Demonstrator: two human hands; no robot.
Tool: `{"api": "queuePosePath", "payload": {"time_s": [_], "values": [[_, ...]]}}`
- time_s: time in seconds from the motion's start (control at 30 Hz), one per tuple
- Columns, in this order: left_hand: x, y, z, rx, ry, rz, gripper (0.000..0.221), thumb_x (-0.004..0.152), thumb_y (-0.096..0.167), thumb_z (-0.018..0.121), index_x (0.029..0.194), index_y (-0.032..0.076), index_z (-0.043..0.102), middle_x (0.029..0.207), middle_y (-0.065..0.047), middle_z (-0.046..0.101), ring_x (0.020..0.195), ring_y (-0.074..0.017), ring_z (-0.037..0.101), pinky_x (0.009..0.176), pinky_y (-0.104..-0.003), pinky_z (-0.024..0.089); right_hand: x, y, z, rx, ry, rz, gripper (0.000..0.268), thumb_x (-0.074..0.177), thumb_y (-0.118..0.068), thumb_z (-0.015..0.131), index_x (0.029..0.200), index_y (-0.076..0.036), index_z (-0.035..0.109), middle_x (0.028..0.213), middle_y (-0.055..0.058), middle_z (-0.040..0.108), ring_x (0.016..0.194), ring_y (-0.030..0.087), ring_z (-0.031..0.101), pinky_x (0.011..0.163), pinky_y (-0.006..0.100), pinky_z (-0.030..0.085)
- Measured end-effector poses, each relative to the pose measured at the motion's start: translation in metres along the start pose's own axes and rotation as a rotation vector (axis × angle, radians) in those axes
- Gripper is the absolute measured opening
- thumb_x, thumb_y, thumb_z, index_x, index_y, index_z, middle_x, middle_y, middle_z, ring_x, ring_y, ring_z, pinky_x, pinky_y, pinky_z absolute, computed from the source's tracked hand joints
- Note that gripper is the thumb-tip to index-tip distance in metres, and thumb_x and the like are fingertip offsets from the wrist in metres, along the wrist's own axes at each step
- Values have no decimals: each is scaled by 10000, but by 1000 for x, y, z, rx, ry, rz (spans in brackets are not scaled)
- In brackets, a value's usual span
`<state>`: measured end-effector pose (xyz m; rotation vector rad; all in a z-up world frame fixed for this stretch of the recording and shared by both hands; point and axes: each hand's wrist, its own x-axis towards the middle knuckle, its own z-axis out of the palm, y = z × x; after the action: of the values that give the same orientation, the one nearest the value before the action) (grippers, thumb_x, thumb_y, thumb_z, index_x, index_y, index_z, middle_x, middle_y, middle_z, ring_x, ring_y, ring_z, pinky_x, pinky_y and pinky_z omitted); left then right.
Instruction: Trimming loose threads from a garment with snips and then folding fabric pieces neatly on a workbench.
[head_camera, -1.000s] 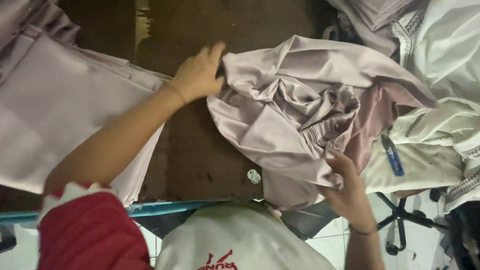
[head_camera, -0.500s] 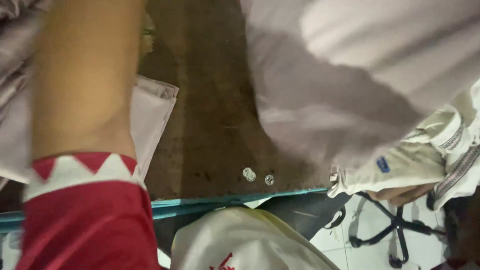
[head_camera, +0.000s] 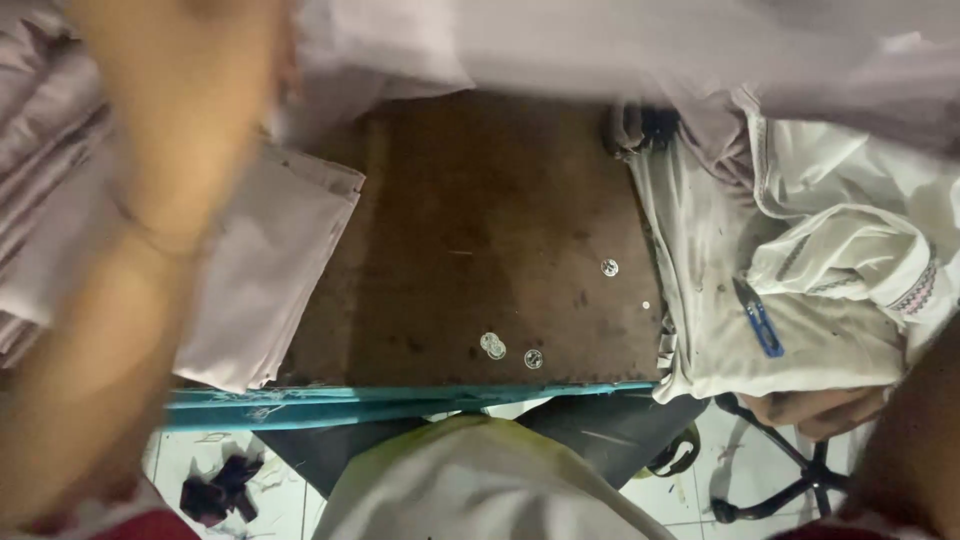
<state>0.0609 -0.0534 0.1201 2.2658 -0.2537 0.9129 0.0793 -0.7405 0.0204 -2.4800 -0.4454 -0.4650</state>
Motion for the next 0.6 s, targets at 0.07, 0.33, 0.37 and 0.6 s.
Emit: {"api": "queuePosePath", "payload": {"time_s": [0.07,0.33,0.37,0.6], "values": [[-79,3,22,31,-109,-265,476,1153,205,641,702,141,503,618,21,520,626,-91,567,767,-250,476,-25,-31,40,216,-22,78,359,912,-5,602,1268,24,564,1297,184,606,1203,275,589,1137,396,482],[-250,-46,63,104,-472,-679,225,905,202,709,1120,199,774,722,-66,735,753,-318,723,695,-447,568,-124,-97,126,151,-276,368,572,797,-22,621,1306,-251,744,1205,71,757,1179,318,680,1049,458,474],[-249,-44,59,202,-402,-626,242,893,223,735,1129,188,781,740,-79,728,779,-327,717,714,-454,570,-126,-101,120,170,-320,393,641,741,-21,616,1347,-208,705,1254,99,738,1218,348,653,1071,485,455],[-199,-36,42,607,-279,-241,579,869,305,855,1311,-30,689,1188,-216,613,1127,-406,559,893,-523,481,-95,-171,98,125,-608,514,948,777,-295,812,1569,2,383,1415,385,514,1348,566,451,1094,657,378]]}}
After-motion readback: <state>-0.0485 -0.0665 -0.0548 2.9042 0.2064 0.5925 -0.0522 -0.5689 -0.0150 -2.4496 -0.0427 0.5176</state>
